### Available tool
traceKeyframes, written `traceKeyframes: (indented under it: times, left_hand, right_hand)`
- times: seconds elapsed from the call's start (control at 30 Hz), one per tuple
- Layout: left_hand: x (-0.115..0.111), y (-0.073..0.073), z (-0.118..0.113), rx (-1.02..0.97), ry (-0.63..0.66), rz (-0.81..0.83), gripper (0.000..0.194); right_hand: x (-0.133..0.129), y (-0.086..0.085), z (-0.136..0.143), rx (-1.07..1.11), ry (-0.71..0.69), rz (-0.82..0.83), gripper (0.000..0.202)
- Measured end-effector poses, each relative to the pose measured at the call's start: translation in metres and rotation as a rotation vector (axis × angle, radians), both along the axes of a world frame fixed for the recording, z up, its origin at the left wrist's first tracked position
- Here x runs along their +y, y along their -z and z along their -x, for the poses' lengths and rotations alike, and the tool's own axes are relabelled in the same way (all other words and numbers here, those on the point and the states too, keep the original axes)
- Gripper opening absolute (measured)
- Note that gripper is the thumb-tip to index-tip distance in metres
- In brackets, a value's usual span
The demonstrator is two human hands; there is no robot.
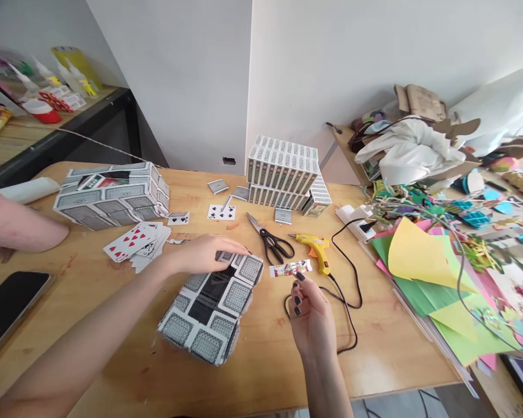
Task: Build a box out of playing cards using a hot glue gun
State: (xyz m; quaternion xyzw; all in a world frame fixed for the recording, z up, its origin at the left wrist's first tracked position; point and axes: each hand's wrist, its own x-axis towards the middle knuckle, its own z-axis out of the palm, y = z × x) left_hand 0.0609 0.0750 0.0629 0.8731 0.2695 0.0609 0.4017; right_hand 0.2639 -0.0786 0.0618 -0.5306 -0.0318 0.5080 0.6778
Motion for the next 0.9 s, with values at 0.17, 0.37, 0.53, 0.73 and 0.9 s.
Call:
traceKeyframes:
  times: [0.17,0.37,0.53,0.73,0.9]
  left_hand:
    - [-0.007,0.000,0.019,0.121,-0.252,-0.043,0.043]
    - [-0.061,0.000,0.030,0.255,-0.683,-0.195,0.048]
    - [-0.086,0.004,0.037,0.244,-0.809,-0.091,0.046]
    - [-0.081,0.025,0.052,-0.015,-0.928,0.039,0.044]
    - [-0.081,0.031,0.055,-0.093,-0.968,0.068,0.038]
  right_hand:
    - [0.002,-0.013,-0.012,-0.154,-0.151,0.023,0.020]
    - [0.016,-0.042,-0.003,-0.787,-0.618,0.052,0.020]
    - [0.028,-0.042,0.030,-1.677,-0.878,-0.180,0.024]
    - [0.033,-0.036,0.051,-2.055,-1.099,-0.129,0.024]
    - [0.042,-0.032,0.062,-2.133,-1.356,-0.005,0.021]
